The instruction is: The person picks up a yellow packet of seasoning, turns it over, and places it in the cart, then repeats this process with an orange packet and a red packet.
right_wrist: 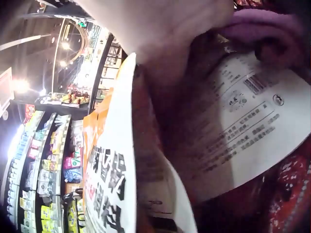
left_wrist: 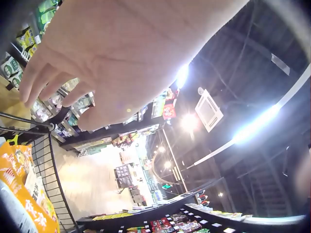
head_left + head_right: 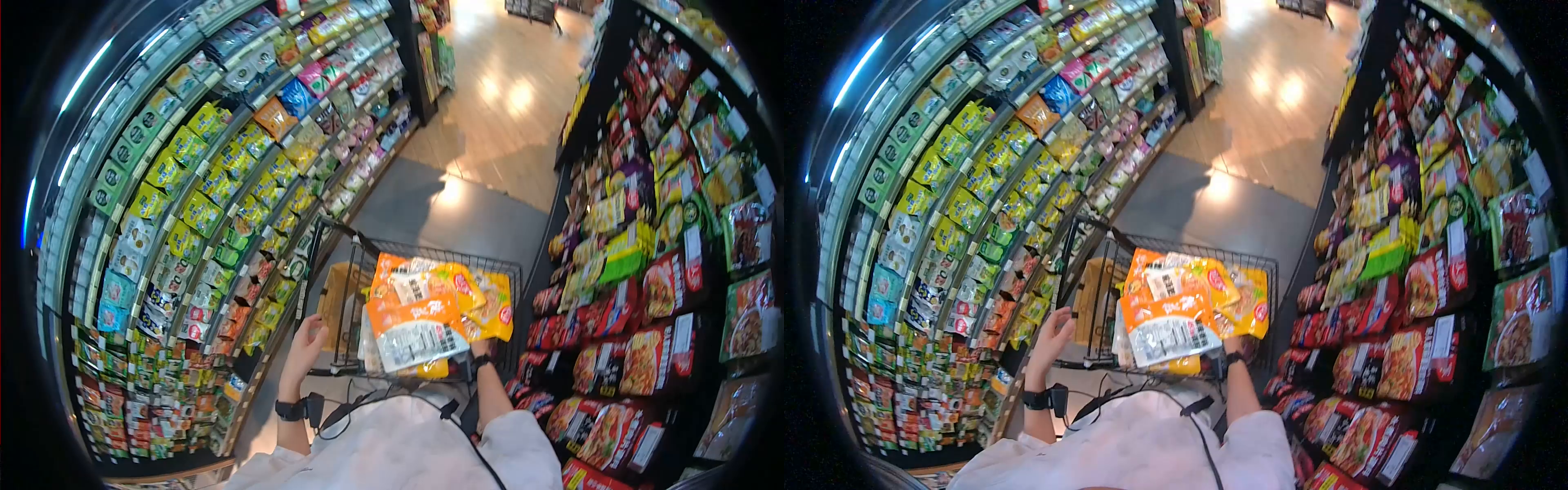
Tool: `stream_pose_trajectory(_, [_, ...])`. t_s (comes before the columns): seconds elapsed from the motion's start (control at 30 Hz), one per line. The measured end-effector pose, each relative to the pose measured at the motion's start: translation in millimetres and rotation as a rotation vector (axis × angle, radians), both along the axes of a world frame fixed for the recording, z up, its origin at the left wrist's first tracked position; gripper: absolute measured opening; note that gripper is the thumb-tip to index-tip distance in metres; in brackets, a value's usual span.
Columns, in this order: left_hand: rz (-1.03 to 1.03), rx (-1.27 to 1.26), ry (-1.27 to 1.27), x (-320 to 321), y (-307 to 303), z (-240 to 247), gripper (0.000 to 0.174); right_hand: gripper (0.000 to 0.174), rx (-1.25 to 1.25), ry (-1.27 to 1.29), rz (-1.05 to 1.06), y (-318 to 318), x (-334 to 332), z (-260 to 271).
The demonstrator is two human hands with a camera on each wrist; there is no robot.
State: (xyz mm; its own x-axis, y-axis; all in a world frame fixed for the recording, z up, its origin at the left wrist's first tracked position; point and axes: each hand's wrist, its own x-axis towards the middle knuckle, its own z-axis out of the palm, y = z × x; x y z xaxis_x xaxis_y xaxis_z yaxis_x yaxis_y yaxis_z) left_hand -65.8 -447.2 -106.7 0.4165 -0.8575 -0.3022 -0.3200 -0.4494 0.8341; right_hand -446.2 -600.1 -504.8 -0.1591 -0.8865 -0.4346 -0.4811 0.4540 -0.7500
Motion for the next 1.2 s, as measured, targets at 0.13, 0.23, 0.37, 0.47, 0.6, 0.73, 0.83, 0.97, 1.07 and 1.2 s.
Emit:
stream_pose_trajectory(0.13, [0.013, -0.007, -0.008, -10, -3, 16, 0.05, 0.034, -0.032, 0.11, -0.008, -7, -8, 0])
stream_pose_trajectory(0.23, [0.013, -0.041, 0.017, -9, 1, 20, 0.05, 0.035, -0.054, 0.186, -0.024, -7, -19, -6])
stream_pose_trajectory(0.37, [0.002, -0.106, 0.033, -5, 9, 22, 0.049, 0.037, -0.158, 0.184, -0.103, 1, -30, 3])
stream_pose_trajectory(0.47, [0.004, -0.078, 0.051, -1, 11, 22, 0.048, 0.047, -0.098, -0.015, -0.15, 16, -32, 84])
stream_pose_trajectory(0.6, [-0.006, -0.101, 0.089, 0, 9, 3, 0.048, 0.059, -0.285, 0.163, -0.257, 28, -33, 86])
stream_pose_trajectory(0.73, [-0.11, -0.113, 0.007, 3, 12, 2, 0.045, 0.061, -0.429, 0.114, -0.345, 49, -37, 131])
stream_pose_trajectory(0.83, [-0.181, -0.129, 0.017, 2, 3, -1, 0.042, 0.062, -0.404, 0.105, -0.425, 72, -29, 201])
stream_pose_trajectory(0.97, [-0.326, -0.155, 0.127, -5, -7, 9, 0.043, 0.058, -0.519, -0.094, -0.459, 104, -29, 249])
stream_pose_trajectory(1.07, [-0.398, -0.117, 0.293, -17, -7, 24, 0.041, 0.053, -0.684, -0.165, -0.485, 131, -8, 297])
stream_pose_trajectory(1.2, [-0.582, -0.152, 0.352, -8, 8, 17, 0.04, 0.059, -0.751, -0.194, -0.554, 173, 14, 320])
